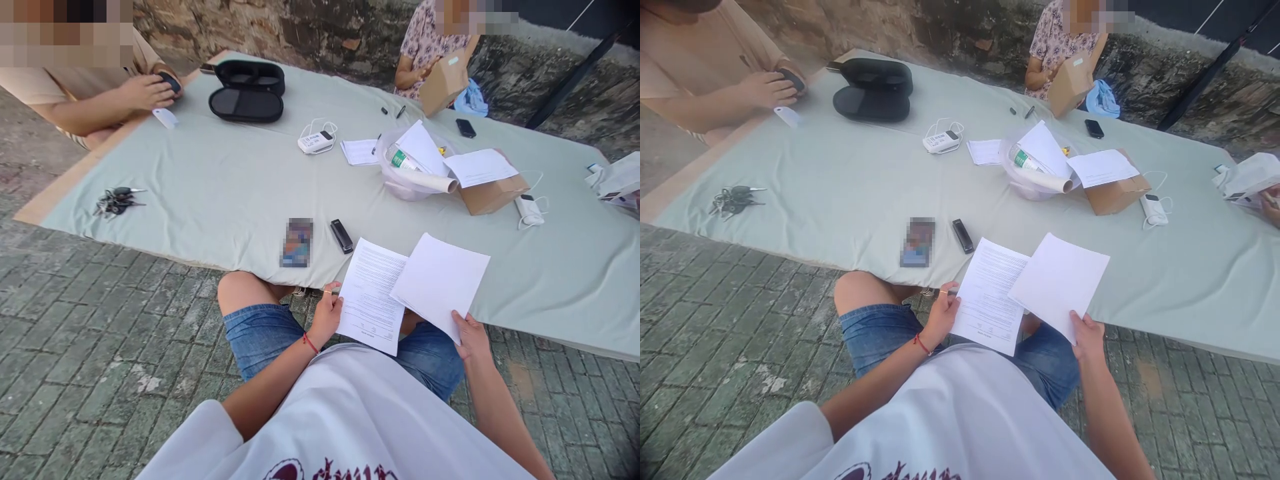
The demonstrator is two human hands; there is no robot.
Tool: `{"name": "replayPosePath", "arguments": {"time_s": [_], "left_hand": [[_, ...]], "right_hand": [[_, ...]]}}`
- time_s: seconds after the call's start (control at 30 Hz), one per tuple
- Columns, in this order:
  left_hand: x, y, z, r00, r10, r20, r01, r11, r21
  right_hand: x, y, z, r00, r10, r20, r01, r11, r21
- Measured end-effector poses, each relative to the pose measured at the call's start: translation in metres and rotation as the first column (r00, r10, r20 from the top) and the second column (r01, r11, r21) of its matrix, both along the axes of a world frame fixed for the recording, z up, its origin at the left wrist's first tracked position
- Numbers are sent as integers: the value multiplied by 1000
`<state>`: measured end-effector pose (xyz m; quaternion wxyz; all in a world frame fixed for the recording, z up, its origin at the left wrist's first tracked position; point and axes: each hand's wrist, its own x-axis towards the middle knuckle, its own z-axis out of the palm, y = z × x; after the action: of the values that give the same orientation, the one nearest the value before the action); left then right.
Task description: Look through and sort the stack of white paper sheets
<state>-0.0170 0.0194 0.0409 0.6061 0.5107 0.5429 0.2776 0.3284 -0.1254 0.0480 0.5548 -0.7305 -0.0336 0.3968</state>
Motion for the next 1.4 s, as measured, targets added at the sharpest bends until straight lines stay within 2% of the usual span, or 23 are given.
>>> {"name": "replayPosePath", "arguments": {"time_s": [0.07,0.1,0.2,0.27,0.4,0.5,0.7,0.87,0.97,1.2,1.33,1.4], "left_hand": [[2,-2,1,999,-41,11,41,998,-46],[3,-3,1,998,-49,29,52,994,-96],[8,-5,4,991,-2,134,38,962,-270],[10,-5,7,981,37,188,29,941,-336],[9,-3,6,969,53,240,34,939,-343],[7,-3,3,970,34,240,45,947,-317],[7,-1,-1,998,-19,68,31,983,-181],[12,1,-9,997,73,9,-70,978,-199],[12,1,-15,992,118,38,-107,970,-217],[10,-3,-12,986,68,152,-36,978,-206],[16,-5,-9,973,122,197,-67,962,-266],[19,-6,-10,962,154,225,-79,947,-310]], "right_hand": [[1,1,7,998,-58,-35,58,998,-2],[-3,3,10,997,-49,-60,50,999,4],[-28,8,14,987,95,-132,-90,995,44],[-49,11,12,968,186,-167,-181,982,47],[-84,12,5,921,321,-220,-318,947,52],[-95,11,1,901,365,-235,-357,931,76],[-94,13,5,905,348,-245,-332,937,107],[-91,18,5,908,323,-267,-307,946,101],[-90,19,1,902,352,-249,-344,936,77],[-85,19,-6,903,396,-165,-399,917,19],[-82,16,-10,903,420,-96,-427,902,-67],[-84,16,-10,909,395,-130,-404,913,-54]]}}
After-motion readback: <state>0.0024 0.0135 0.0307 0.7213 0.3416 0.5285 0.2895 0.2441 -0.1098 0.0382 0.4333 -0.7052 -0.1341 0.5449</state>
